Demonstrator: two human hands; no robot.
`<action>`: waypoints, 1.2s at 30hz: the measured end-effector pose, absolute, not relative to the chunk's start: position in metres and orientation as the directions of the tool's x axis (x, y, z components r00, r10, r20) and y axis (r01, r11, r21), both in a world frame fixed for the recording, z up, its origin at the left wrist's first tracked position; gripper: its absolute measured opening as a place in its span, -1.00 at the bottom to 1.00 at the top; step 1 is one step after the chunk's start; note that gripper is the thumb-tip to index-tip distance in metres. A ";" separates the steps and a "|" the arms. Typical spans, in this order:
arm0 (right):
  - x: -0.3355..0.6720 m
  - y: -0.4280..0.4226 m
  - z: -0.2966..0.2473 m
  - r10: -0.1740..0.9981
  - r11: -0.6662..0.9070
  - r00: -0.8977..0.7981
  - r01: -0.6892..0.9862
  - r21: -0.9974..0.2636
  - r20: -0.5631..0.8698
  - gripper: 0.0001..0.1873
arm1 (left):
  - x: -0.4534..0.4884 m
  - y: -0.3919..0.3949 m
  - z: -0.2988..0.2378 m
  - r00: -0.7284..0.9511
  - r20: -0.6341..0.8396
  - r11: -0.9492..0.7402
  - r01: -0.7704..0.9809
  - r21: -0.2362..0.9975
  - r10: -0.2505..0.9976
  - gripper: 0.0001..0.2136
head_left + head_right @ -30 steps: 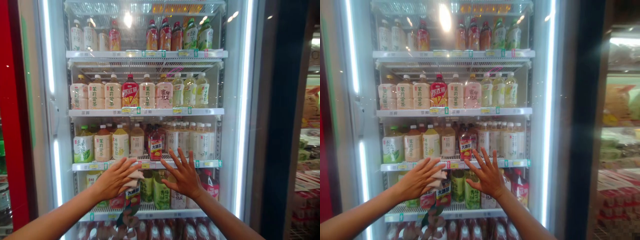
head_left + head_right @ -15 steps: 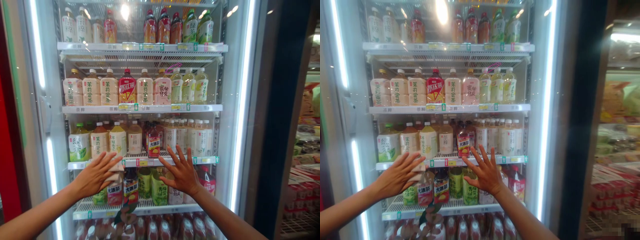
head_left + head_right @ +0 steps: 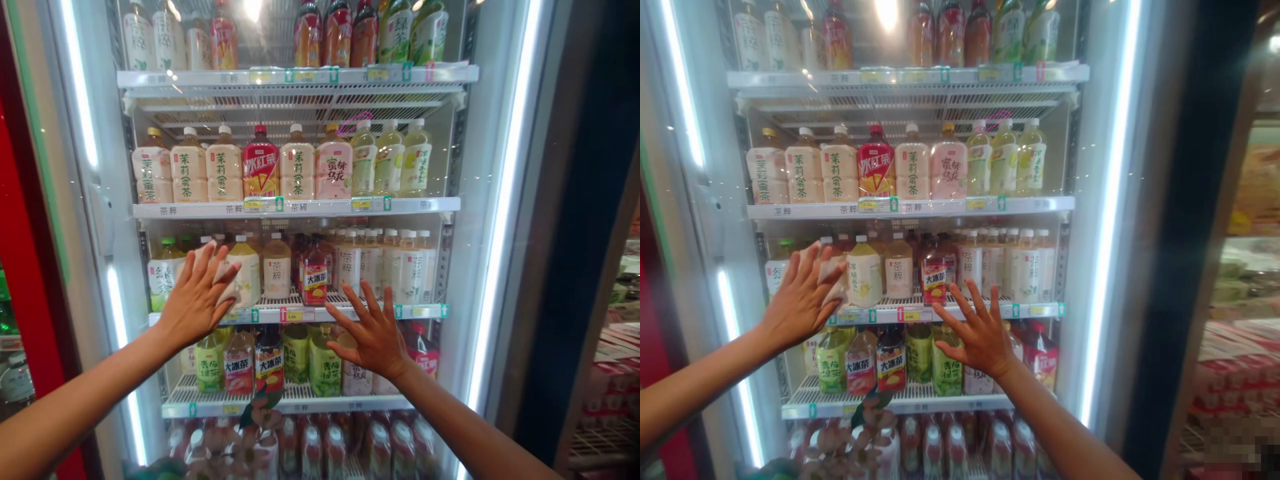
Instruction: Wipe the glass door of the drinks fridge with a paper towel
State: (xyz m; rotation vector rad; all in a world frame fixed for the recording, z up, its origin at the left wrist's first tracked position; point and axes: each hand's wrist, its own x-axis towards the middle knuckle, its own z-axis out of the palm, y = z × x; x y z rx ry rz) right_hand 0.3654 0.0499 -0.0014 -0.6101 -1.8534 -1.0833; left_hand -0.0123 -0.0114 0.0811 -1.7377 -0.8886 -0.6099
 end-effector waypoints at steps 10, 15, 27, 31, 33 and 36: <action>0.365 0.050 -0.001 -0.017 0.504 -0.497 0.745 0.437 0.868 -0.05 | -0.033 -0.016 0.057 0.813 0.512 -0.314 0.580 -0.752 0.277 -0.43; 0.367 0.052 -0.003 0.004 0.479 -0.503 0.760 0.440 0.864 -0.04 | 0.014 -0.002 0.098 0.565 0.791 -0.193 0.825 -0.531 0.237 -0.22; 0.369 0.053 -0.006 0.070 0.472 -0.501 0.778 0.414 0.863 -0.11 | 0.032 0.003 0.119 0.519 0.825 -0.201 0.853 -0.482 0.224 -0.26; 0.369 0.051 -0.004 0.043 0.478 -0.505 0.768 0.426 0.862 -0.09 | 0.049 0.000 0.072 0.750 0.598 -0.313 0.661 -0.682 0.283 -0.39; 0.369 0.050 -0.004 0.035 0.471 -0.509 0.767 0.435 0.860 -0.07 | 0.029 -0.007 0.049 0.857 0.425 -0.391 0.512 -0.765 0.292 -0.45; 0.368 0.050 -0.006 0.037 0.471 -0.507 0.769 0.433 0.861 -0.07 | -0.006 -0.012 0.051 0.793 0.501 -0.356 0.606 -0.712 0.348 -0.36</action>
